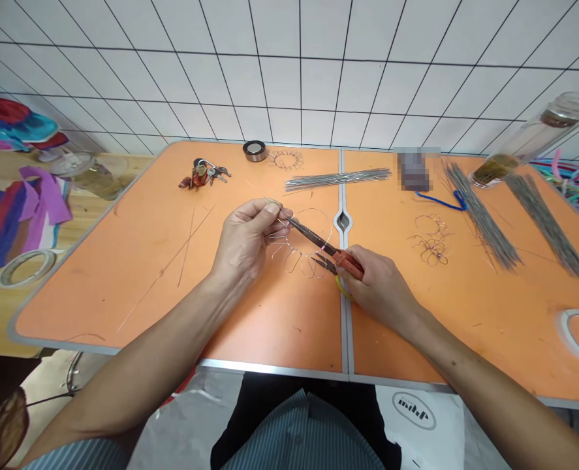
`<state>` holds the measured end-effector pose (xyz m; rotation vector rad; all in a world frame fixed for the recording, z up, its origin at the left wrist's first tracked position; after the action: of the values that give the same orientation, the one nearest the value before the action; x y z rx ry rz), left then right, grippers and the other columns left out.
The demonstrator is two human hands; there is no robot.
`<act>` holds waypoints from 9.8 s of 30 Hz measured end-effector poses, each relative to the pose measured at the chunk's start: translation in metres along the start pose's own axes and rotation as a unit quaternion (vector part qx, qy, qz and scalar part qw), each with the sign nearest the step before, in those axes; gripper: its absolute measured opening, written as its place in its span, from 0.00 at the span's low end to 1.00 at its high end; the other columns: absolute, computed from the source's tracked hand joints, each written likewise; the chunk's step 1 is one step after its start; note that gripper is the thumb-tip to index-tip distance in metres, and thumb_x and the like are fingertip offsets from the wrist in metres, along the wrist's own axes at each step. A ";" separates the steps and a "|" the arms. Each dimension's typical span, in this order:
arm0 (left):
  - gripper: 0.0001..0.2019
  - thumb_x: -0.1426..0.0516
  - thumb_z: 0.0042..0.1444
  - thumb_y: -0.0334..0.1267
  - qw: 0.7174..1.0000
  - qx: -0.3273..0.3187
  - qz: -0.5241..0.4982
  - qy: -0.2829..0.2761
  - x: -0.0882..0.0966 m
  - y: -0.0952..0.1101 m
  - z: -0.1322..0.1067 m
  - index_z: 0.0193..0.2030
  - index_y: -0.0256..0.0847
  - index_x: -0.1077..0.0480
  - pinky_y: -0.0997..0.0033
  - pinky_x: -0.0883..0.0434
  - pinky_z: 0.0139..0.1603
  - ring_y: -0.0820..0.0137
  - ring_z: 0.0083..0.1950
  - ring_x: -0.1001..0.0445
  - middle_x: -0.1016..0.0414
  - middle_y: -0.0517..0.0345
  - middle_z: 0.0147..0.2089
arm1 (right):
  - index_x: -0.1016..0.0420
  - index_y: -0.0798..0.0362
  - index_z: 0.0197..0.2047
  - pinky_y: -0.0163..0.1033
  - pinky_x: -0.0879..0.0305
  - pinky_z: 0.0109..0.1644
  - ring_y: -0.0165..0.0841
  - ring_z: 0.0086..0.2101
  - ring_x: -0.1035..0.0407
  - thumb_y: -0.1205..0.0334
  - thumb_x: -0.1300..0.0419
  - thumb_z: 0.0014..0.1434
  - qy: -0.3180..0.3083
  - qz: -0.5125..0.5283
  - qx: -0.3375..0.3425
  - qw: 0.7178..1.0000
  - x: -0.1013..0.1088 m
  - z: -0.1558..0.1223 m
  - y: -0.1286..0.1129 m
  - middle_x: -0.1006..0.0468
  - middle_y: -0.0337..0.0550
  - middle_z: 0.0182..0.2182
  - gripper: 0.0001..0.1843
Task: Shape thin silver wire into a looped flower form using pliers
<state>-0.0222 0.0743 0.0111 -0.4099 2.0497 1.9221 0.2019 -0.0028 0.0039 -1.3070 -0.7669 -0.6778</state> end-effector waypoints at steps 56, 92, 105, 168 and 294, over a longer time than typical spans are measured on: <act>0.05 0.34 0.57 0.36 0.949 0.023 0.191 -0.248 -0.041 -0.018 -0.021 0.32 0.39 0.19 0.70 0.29 0.37 0.72 0.31 0.26 0.19 0.55 0.31 | 0.17 0.49 0.44 0.47 0.39 0.42 0.40 0.43 0.27 0.72 0.50 0.75 0.050 -0.329 0.397 0.855 0.041 0.038 -0.094 0.15 0.47 0.48 0.20; 0.07 0.33 0.54 0.37 0.973 -0.006 0.197 -0.119 -0.023 -0.019 -0.005 0.27 0.38 0.21 0.72 0.30 0.32 0.72 0.28 0.26 0.21 0.55 0.26 | 0.15 0.52 0.35 0.40 0.39 0.35 0.33 0.29 0.30 0.54 0.33 0.61 -0.070 0.143 0.013 0.987 0.007 0.057 -0.036 0.21 0.40 0.27 0.10; 0.09 0.31 0.55 0.40 0.960 0.045 0.220 -0.165 -0.027 -0.029 -0.007 0.31 0.37 0.20 0.72 0.29 0.33 0.73 0.29 0.25 0.19 0.54 0.29 | 0.15 0.52 0.35 0.35 0.37 0.29 0.27 0.28 0.34 0.53 0.17 0.49 -0.230 0.410 -0.104 0.877 -0.024 0.062 -0.003 0.23 0.39 0.30 0.18; 0.11 0.28 0.54 0.42 0.982 0.015 0.159 -0.100 -0.023 -0.030 -0.011 0.32 0.39 0.22 0.71 0.25 0.34 0.71 0.30 0.22 0.19 0.57 0.29 | 0.19 0.53 0.37 0.38 0.32 0.40 0.31 0.33 0.30 0.52 0.24 0.56 -0.006 0.425 -0.065 0.903 -0.017 0.054 -0.016 0.20 0.41 0.33 0.15; 0.06 0.34 0.53 0.32 0.959 0.060 0.214 -0.176 -0.032 -0.033 -0.010 0.38 0.38 0.22 0.72 0.30 0.32 0.75 0.28 0.27 0.15 0.53 0.35 | 0.19 0.50 0.37 0.42 0.32 0.39 0.34 0.33 0.28 0.62 0.33 0.62 0.121 0.256 0.022 0.959 0.009 0.051 -0.014 0.20 0.39 0.32 0.01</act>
<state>0.0203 0.0623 -0.0058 0.4152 2.1094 1.9022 0.1899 0.0452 0.0240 -1.2814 -0.2220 -0.3860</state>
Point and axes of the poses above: each hand's wrist, its own z-axis towards the middle knuckle, its own x-axis out of the back of the hand, y = z × x, the point moved 8 cm from there along z, towards the middle knuckle
